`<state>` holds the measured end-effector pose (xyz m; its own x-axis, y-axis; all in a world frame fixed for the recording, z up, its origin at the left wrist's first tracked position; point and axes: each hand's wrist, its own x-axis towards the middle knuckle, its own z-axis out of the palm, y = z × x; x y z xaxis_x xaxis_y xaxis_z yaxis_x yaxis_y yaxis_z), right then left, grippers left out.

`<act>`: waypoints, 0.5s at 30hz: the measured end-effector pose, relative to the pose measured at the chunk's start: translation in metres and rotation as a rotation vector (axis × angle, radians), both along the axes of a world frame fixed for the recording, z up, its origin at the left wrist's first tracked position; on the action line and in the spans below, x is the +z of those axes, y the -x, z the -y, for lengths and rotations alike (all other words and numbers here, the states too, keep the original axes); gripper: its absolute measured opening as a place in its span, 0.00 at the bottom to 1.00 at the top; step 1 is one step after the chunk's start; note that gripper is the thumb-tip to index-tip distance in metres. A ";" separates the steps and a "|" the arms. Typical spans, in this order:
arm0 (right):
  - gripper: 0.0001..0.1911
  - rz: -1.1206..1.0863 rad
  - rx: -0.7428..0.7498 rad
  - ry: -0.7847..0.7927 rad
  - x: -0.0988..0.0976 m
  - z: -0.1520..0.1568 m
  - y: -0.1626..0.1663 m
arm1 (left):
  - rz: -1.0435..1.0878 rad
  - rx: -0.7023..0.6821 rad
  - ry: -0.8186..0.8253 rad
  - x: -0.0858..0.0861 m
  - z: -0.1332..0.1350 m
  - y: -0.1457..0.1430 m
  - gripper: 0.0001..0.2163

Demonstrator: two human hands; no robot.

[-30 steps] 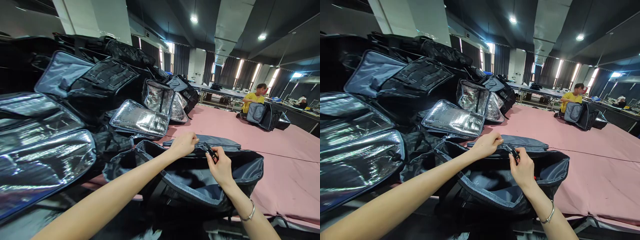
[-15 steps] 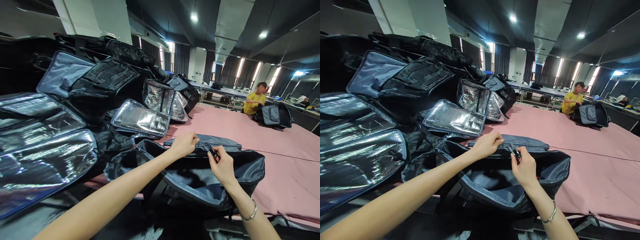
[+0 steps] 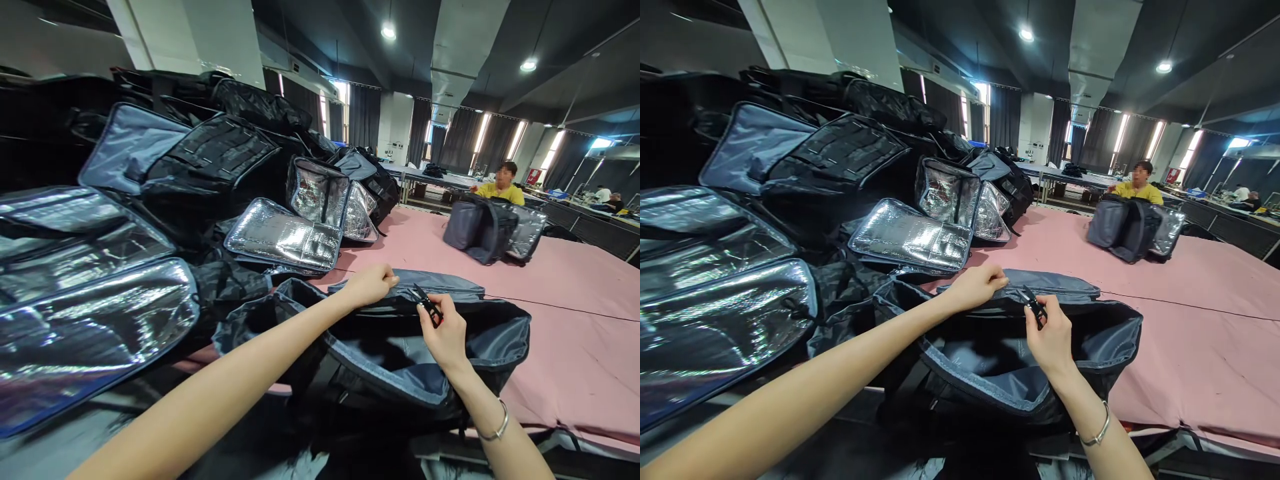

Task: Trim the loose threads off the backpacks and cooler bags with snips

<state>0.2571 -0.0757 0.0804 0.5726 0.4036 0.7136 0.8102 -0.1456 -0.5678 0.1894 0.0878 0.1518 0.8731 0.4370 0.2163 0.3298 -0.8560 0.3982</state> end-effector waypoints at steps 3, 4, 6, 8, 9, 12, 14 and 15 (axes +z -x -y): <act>0.10 -0.020 0.006 -0.062 -0.011 -0.003 -0.002 | -0.076 -0.003 0.096 0.001 -0.004 -0.004 0.10; 0.10 -0.043 0.008 -0.090 -0.014 -0.003 -0.003 | -0.088 -0.003 0.128 0.002 -0.005 -0.006 0.10; 0.12 -0.128 0.002 -0.184 -0.019 -0.005 -0.006 | -0.094 0.000 0.176 0.002 -0.006 -0.007 0.10; 0.13 -0.229 -0.014 -0.298 -0.019 -0.005 -0.010 | -0.095 0.003 0.187 0.002 -0.005 -0.007 0.10; 0.13 -0.268 -0.016 -0.341 -0.019 -0.005 -0.011 | -0.092 0.002 0.173 0.002 -0.005 -0.007 0.10; 0.13 -0.303 0.017 -0.345 -0.015 -0.003 -0.012 | -0.071 -0.014 0.109 0.002 -0.003 -0.005 0.09; 0.12 -0.277 0.048 -0.272 -0.013 -0.002 -0.011 | -0.059 -0.021 0.088 0.002 -0.003 -0.005 0.09; 0.12 -0.251 0.057 -0.227 -0.013 -0.001 -0.009 | -0.057 -0.022 0.087 0.001 -0.003 -0.005 0.09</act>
<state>0.2665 -0.0743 0.0675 0.7228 0.2870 0.6286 0.6442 0.0494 -0.7633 0.1944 0.0908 0.1527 0.8924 0.4325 0.1284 0.3354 -0.8263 0.4526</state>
